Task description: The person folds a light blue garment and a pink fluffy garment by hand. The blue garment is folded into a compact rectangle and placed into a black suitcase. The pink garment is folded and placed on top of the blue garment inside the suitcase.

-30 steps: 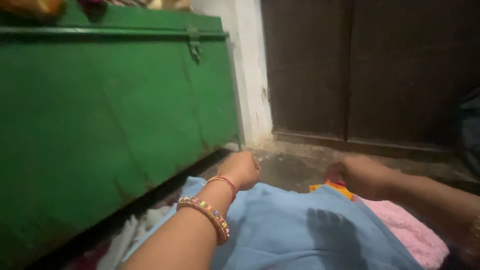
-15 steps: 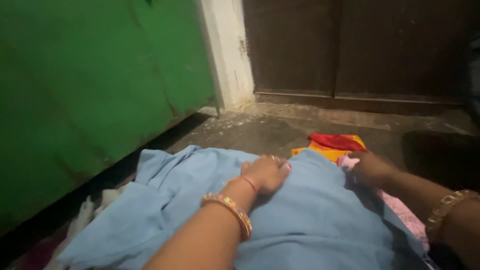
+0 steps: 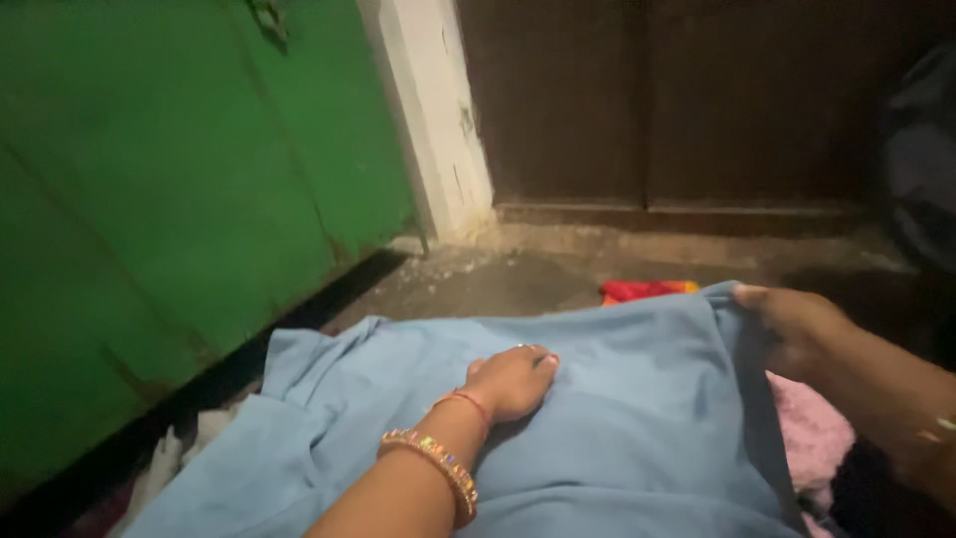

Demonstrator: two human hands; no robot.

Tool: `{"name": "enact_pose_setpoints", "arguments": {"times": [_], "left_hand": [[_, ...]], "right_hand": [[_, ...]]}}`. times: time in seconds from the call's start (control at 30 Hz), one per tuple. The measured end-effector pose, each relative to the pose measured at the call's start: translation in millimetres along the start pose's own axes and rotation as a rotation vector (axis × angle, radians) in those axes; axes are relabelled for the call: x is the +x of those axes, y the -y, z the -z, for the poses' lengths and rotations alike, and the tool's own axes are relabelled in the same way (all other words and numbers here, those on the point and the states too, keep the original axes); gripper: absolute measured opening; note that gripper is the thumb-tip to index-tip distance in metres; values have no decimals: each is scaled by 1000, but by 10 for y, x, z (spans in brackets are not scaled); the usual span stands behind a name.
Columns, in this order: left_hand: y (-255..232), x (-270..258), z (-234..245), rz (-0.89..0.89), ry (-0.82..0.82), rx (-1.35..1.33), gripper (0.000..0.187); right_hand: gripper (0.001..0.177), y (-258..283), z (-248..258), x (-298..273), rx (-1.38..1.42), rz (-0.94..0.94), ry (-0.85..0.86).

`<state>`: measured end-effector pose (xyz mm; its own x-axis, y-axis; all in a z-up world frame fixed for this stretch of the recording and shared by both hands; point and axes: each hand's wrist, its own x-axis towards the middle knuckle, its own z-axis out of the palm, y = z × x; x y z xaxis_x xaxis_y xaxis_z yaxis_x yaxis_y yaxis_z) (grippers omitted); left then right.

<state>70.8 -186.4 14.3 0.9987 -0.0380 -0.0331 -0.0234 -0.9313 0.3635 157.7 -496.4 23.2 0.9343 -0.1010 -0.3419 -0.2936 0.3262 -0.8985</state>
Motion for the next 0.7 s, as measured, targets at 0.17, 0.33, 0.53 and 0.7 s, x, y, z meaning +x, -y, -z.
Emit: {"name": "enact_pose_setpoints", "arguments": {"times": [0.17,0.33,0.53,0.7], "left_hand": [[-21,219,80,-236,-229,-217,46],[-577,480,264,-330,-334,-255,51],[-1323,487,416,-400,-205,-133,54],[-1448,470,536,-296,-183,-42,34]], "right_hand": [[42,403,70,-640,-59,20,-2],[35,562,-43,-983,-257,107,258],[29,524,-161,-996,-393,360,636],[22,532,-82,-830,-554,644,477]]}}
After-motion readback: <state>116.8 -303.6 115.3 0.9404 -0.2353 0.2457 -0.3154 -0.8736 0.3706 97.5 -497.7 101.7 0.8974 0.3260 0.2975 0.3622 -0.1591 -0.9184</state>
